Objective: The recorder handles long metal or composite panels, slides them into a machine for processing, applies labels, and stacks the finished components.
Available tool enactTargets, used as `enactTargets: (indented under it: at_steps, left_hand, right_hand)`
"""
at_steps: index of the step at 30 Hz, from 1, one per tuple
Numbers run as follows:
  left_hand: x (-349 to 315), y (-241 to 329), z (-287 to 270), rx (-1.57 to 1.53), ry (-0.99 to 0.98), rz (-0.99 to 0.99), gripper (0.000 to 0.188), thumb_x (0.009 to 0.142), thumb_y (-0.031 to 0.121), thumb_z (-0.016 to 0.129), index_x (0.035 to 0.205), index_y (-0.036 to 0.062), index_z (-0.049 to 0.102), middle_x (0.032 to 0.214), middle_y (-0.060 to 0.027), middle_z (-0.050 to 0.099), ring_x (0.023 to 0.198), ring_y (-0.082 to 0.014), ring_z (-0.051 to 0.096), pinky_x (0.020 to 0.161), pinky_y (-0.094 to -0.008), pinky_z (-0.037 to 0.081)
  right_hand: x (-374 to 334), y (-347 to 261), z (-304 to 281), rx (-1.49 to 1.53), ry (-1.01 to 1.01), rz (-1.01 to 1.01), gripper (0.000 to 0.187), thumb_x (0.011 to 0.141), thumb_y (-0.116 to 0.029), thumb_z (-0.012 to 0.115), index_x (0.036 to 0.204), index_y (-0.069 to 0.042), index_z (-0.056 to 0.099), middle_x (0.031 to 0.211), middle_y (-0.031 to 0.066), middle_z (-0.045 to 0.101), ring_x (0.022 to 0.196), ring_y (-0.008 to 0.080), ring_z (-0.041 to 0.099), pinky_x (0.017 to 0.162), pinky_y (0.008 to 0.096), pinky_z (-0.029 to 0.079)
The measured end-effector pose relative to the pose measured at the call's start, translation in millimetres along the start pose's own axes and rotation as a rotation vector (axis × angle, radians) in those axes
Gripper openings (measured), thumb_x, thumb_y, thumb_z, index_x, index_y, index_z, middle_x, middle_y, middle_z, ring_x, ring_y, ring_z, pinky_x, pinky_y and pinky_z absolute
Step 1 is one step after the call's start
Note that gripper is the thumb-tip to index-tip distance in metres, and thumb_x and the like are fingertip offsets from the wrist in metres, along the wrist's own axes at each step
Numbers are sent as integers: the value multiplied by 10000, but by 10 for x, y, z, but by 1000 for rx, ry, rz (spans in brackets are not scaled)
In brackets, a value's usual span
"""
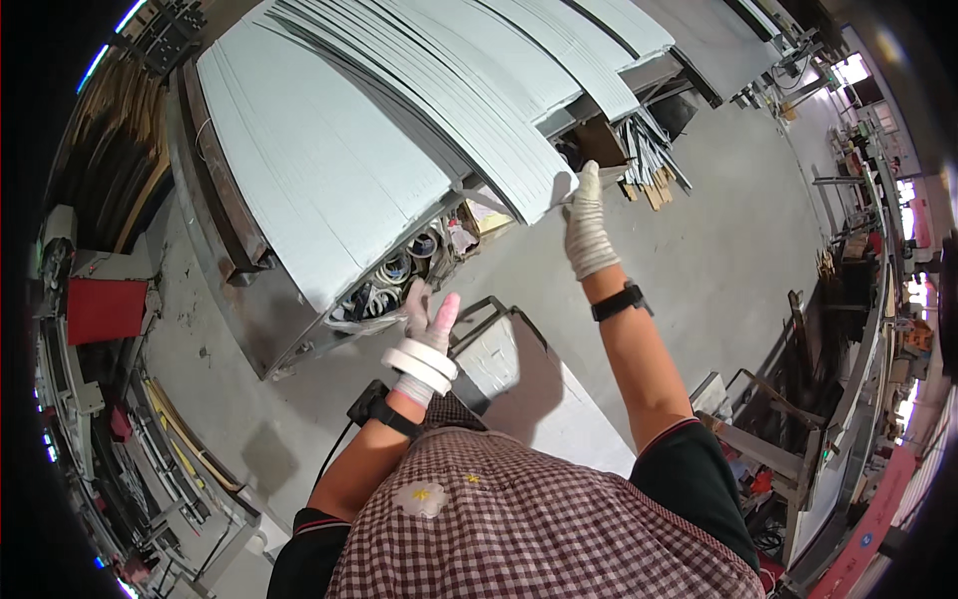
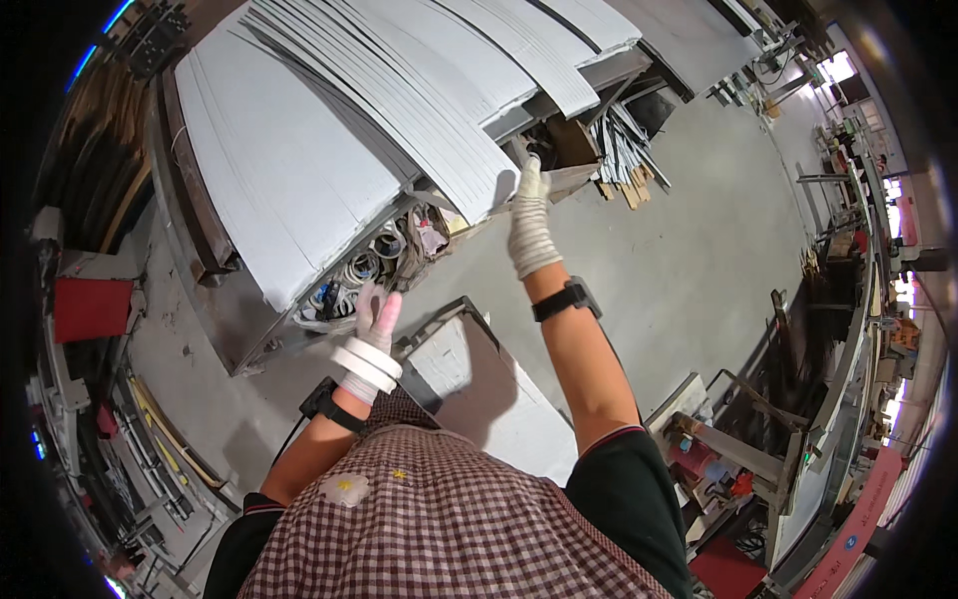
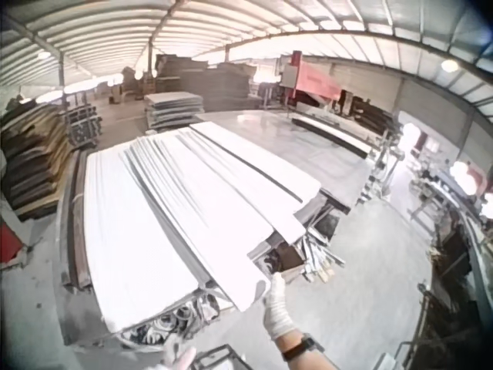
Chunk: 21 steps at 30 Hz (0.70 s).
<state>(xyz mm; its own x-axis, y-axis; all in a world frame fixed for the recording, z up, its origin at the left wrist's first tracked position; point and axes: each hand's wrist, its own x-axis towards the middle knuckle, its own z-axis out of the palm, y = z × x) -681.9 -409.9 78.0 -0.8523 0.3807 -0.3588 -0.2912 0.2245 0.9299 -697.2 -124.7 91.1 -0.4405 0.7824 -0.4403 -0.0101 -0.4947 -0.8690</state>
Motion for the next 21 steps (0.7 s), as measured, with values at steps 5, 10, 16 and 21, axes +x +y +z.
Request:
enactTargets:
  at_steps: [5,10,16,21]
  left_hand:
    - [787,345,358,-214,-270,-140,928,814,591,605,1429,2,237,1440,-190,320,1333,-267,305,1105,-357,241]
    - [1316,577,813,-532,-326,-131,851,785,568,670,1348,-1,383,1328,-125,463,1217,-225,424,1041,-341,338]
    - [756,685,68,-836,-425,-234,606,816,317,703,1298,47,454,1210,-97,566,1096,-241,567,940,-378,491]
    - [563,659,65,-914,-213,-409,698,762,290,757,1276,25,366,1121,-132,555,933,-239,615,808,-357,544]
  right_hand:
    - [387,-356,-179,-213,-443,96,623,812,-466,682,1228,-24,548,1195,104,581,1134,177,529,986,300,402]
    - [-82,-487,48,-346,-786,199,773,768,-355,763,1338,47,430,1260,111,545,1171,191,499,1016,310,377]
    - [-1206,-440,-451,-779,-1002,486,918,732,-446,770,1402,18,349,1268,105,534,1153,172,502,977,305,418]
    - [-1110,122,-102,-384,-781,445,1000,692,-280,836,1446,0,242,1324,113,476,1174,203,492,967,301,436]
